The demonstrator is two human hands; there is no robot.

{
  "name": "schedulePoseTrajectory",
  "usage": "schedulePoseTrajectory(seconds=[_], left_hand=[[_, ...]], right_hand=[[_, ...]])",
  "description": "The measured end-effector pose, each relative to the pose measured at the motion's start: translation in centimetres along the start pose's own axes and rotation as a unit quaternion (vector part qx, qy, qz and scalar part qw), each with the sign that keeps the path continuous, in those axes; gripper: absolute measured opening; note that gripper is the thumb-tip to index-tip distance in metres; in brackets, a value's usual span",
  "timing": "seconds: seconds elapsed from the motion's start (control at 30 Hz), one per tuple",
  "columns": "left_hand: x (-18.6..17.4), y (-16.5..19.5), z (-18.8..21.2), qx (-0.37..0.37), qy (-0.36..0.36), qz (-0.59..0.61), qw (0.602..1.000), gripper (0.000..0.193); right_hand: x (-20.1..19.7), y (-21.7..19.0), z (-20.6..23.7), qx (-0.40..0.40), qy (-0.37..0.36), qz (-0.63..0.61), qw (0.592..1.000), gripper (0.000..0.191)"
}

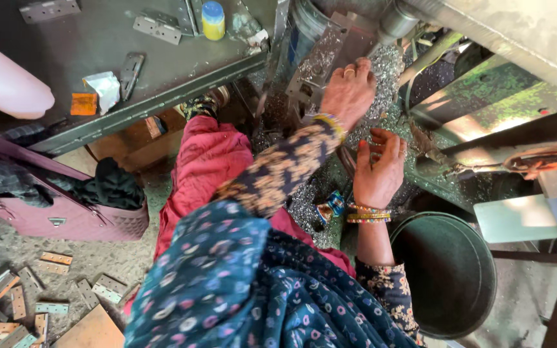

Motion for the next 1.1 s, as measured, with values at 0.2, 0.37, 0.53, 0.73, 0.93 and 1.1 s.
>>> schedulePoseTrajectory(seconds=[0.2, 0.37, 0.53, 0.73, 0.93, 1.1], left_hand=[[1.0, -3.4, 4.0, -0.078, -0.093, -0.027, 0.992, 0.048], [-0.6, -4.4, 6.2, -0.045, -0.126, -0.029, 0.991, 0.024], [-0.5, -3.0, 2.8, -0.069, -0.081, -0.077, 0.991, 0.024], [-0.7, -4.0, 3.3, -0.08, -0.038, -0.069, 0.994, 0.028], [0.9, -3.8, 1.0, -0.108, -0.108, -0.06, 0.986, 0.022], [1.1, -3.8, 1.1, -0.112, -0.08, -0.055, 0.989, 0.024]], right_hand=[[0.6, 0.4, 0.7, 0.026, -0.028, 0.007, 0.999, 0.022], [2.8, 4.2, 0.8, 0.062, -0.115, 0.056, 0.99, 0.029], [9.1, 11.6, 6.2, 0.099, -0.255, 0.231, 0.934, 0.048], [13.7, 17.6, 11.5, 0.18, -0.271, 0.091, 0.941, 0.042], [10.4, 15.1, 7.5, 0.124, -0.251, 0.111, 0.953, 0.048], [10.7, 13.3, 9.6, 0.224, -0.319, 0.091, 0.916, 0.046]])
Point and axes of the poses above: each hand's wrist, its own z-axis away from the middle knuckle, its own x-axis out of the palm, y = z × x, the point moved 8 cm from there along -z, towards the middle knuckle, and after that the axes turned 1 degree about x, right-handed, at the moved point
